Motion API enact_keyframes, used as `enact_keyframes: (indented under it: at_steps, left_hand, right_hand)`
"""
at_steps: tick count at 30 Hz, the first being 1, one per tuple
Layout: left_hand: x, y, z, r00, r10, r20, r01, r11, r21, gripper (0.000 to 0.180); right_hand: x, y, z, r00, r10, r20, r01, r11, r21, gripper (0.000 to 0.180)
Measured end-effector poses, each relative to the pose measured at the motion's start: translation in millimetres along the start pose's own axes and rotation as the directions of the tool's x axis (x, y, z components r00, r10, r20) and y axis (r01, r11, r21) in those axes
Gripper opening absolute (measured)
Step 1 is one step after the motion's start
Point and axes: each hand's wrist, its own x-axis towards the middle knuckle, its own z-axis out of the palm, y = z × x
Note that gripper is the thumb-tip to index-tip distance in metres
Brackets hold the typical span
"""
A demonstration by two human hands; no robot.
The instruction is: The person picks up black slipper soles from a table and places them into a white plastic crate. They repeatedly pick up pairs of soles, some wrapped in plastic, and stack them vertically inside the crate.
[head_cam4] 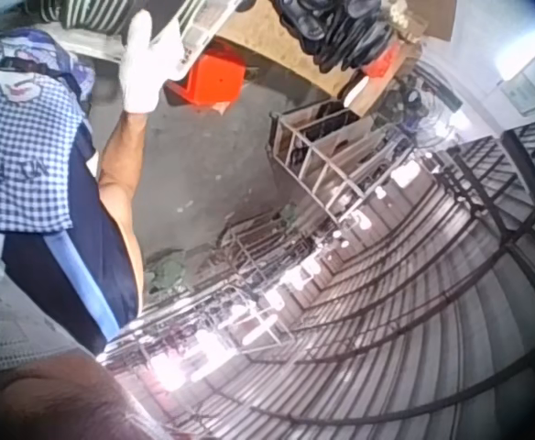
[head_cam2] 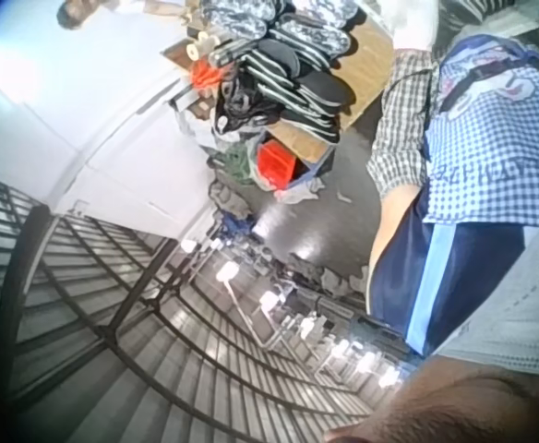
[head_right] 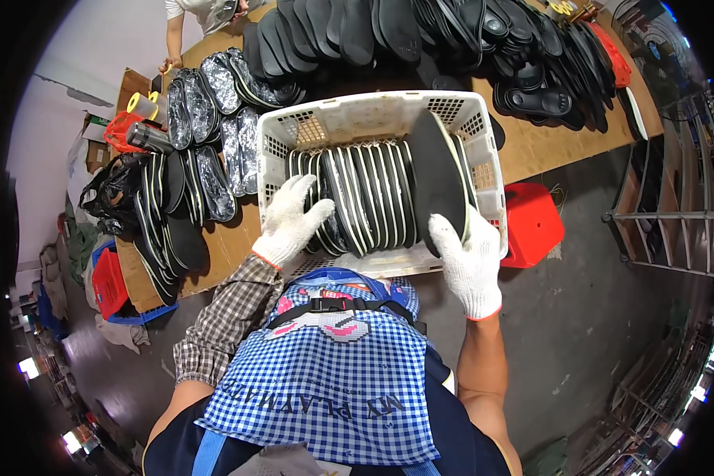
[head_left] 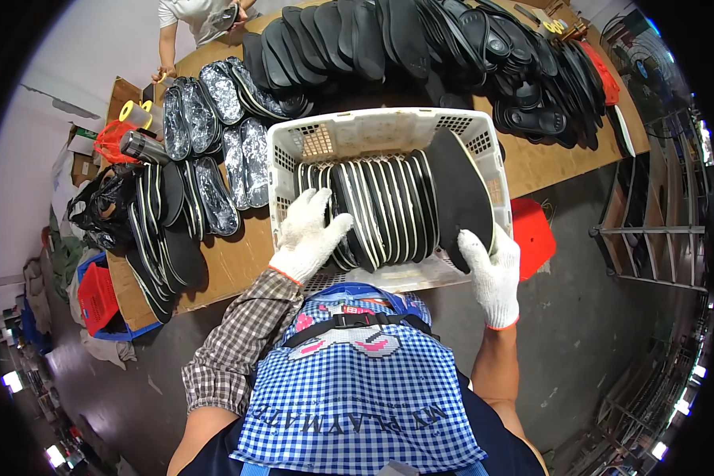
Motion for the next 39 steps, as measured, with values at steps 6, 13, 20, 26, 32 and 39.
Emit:
enact_keyframes:
  at_steps: [6,13,20,26,32,39]
  left_hand:
    - [23.9,31.1,21.7,0.973,-0.123,0.195,0.098,0.986,0.134,0.110]
    - [36.0,14.7,24.4,0.961,-0.238,0.140,0.244,0.970,-0.024,0.102]
    - [24.2,-30.5,0.0,0.956,0.025,-0.293,-0.048,0.996,-0.070,0.082]
    - [-1.3,75.4,4.4,0.982,-0.171,0.084,0.166,0.548,-0.820,0.064]
    - [-8.7,69.6,20.9,0.964,-0.148,0.220,0.262,0.411,-0.873,0.051]
    - [-9.5,26.5,13.2,0.988,-0.085,0.126,0.140,0.827,-0.544,0.079]
  right_hand:
    - [-26.6,56.4,1.3,0.991,-0.128,-0.047,0.112,0.961,-0.252,0.016]
    - [-40.0,67.3,0.9,0.985,-0.164,-0.062,0.144,0.957,-0.253,0.012]
    - [-31.3,44.4,21.1,0.934,-0.311,-0.178,0.289,0.947,-0.138,0.037]
    - [-26.7,17.4,85.2,0.910,-0.286,0.301,0.395,0.819,-0.416,0.084]
    - [-24.5,23.7,91.9,0.930,-0.219,0.296,0.326,0.863,-0.387,0.099]
    - [-27.5,56.1,51.4,0.988,0.144,0.050,-0.151,0.975,0.162,0.066]
